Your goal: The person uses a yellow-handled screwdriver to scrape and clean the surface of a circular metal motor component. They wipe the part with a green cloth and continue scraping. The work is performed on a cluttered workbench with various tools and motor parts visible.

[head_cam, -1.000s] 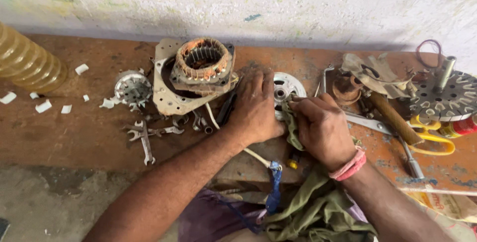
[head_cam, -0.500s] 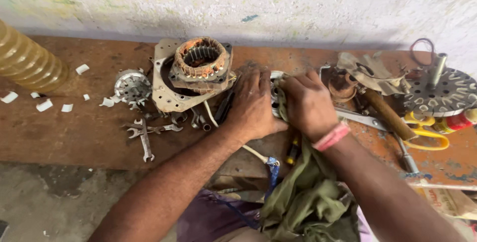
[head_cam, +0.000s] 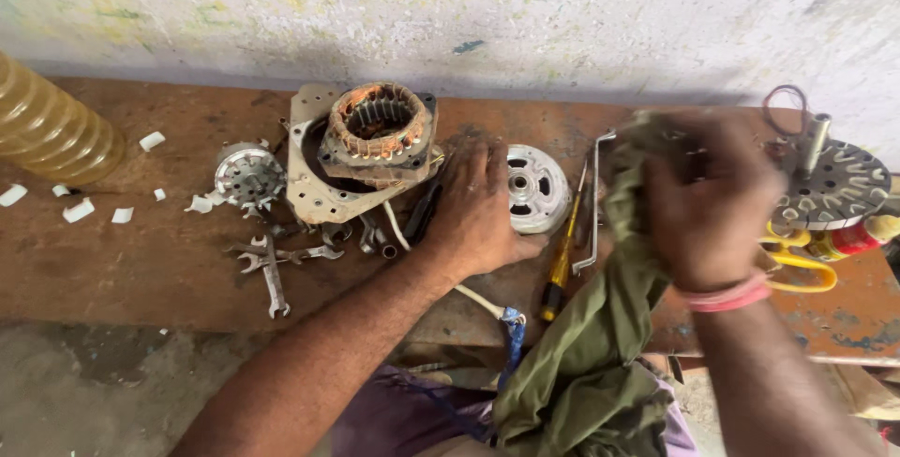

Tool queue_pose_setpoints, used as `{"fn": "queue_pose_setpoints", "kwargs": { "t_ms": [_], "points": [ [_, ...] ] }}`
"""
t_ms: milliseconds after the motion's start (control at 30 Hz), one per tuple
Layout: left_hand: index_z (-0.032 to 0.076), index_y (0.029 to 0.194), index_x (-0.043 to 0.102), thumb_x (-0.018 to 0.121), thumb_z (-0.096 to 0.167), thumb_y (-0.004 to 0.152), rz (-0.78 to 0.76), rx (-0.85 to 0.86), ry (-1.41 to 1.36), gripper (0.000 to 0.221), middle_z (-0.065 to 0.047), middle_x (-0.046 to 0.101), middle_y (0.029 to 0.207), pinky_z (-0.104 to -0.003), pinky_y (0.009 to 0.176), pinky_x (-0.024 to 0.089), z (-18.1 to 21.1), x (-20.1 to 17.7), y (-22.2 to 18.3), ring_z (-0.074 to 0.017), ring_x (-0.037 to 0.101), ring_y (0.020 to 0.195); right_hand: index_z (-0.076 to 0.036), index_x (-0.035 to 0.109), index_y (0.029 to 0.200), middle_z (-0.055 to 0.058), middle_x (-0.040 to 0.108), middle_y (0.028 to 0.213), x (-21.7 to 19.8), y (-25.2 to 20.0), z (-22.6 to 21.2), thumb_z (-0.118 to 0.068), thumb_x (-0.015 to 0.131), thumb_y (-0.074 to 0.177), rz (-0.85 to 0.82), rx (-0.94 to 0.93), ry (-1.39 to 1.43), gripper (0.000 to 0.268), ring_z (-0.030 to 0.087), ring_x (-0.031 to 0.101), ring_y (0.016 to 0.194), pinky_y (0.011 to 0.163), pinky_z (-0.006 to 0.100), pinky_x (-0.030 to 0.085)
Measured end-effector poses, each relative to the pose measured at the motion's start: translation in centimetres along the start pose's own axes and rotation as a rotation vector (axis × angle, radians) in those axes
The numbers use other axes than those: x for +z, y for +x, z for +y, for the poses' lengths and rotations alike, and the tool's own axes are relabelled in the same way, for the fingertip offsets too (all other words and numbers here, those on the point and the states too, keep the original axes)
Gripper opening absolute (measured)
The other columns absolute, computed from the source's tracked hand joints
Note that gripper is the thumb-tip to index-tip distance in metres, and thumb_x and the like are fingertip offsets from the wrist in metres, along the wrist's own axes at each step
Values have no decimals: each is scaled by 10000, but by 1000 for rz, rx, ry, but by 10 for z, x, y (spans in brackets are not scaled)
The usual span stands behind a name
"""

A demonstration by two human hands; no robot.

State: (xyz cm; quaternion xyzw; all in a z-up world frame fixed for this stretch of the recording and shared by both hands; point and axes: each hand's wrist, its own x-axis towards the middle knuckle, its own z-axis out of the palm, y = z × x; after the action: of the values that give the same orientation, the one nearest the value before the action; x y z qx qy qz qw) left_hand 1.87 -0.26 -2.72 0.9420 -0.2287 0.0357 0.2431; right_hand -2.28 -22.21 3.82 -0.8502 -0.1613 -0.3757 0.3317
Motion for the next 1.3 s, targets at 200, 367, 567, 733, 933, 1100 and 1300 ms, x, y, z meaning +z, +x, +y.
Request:
{"fn": "queue_pose_setpoints", "kwargs": {
  "t_ms": [200, 367, 567, 733, 933, 1100, 1300],
  "points": [
    [-124, 1520, 176, 977, 529, 582, -57, -24, 12, 1396, -410, 188, 1550, -623, 1189, 195, 3, 3, 5, -548, 198, 1455, -15, 738, 991, 166, 706, 940, 49, -25, -18, -2, 760, 817, -225, -47, -57, 176, 360, 678, 873, 777, 446, 549],
    [-148, 1487, 185, 971, 581, 565, -66, 4, 51, 1414, -413, 209, 1530, -628, 1220, 177, 1, 5, 7, -542, 207, 1460, -17, 710, 922, 186, 641, 874, 74, -9, 8, 14, 709, 868, -230, -85, -105, 62, 407, 628, 868, 752, 496, 509],
    [-134, 1486, 221, 981, 505, 551, 26, 5, -29, 1364, -398, 258, 1518, -603, 1218, 198, 6, -2, 1, -540, 235, 1457, -29, 670, 881, 170, 623, 886, 88, 11, 14, -6, 682, 875, -255, -137, -93, 27, 413, 625, 872, 729, 509, 508],
    [-130, 1495, 225, 980, 419, 554, 37, 3, 34, 1325, -399, 272, 1517, -590, 1229, 183, 2, 1, 2, -539, 236, 1461, -21, 685, 896, 186, 565, 820, 51, -28, -22, -20, 658, 884, -382, -39, -173, 29, 396, 600, 767, 643, 505, 480],
    [-161, 1466, 185, 969, 564, 591, 3, 57, 57, 1381, -445, 232, 1500, -625, 1227, 189, -3, 7, 4, -558, 242, 1446, -25, 700, 881, 181, 578, 865, 74, -16, 9, -19, 651, 916, -275, -140, -160, 61, 391, 609, 809, 691, 497, 497],
    [-131, 1505, 171, 963, 561, 600, -23, 5, -10, 1387, -425, 207, 1541, -616, 1193, 215, 6, 1, 3, -560, 230, 1450, -31, 715, 886, 174, 619, 911, 90, 18, 23, -19, 660, 900, -266, -216, -129, 58, 401, 626, 870, 731, 494, 509],
    [-118, 1520, 162, 981, 467, 586, -52, -27, 84, 1373, -401, 196, 1549, -614, 1233, 182, 2, 1, 4, -530, 221, 1479, 11, 736, 1052, 193, 603, 901, 44, -18, -31, 13, 638, 837, -361, -197, -125, 236, 376, 623, 846, 695, 477, 521]
  ]
}}
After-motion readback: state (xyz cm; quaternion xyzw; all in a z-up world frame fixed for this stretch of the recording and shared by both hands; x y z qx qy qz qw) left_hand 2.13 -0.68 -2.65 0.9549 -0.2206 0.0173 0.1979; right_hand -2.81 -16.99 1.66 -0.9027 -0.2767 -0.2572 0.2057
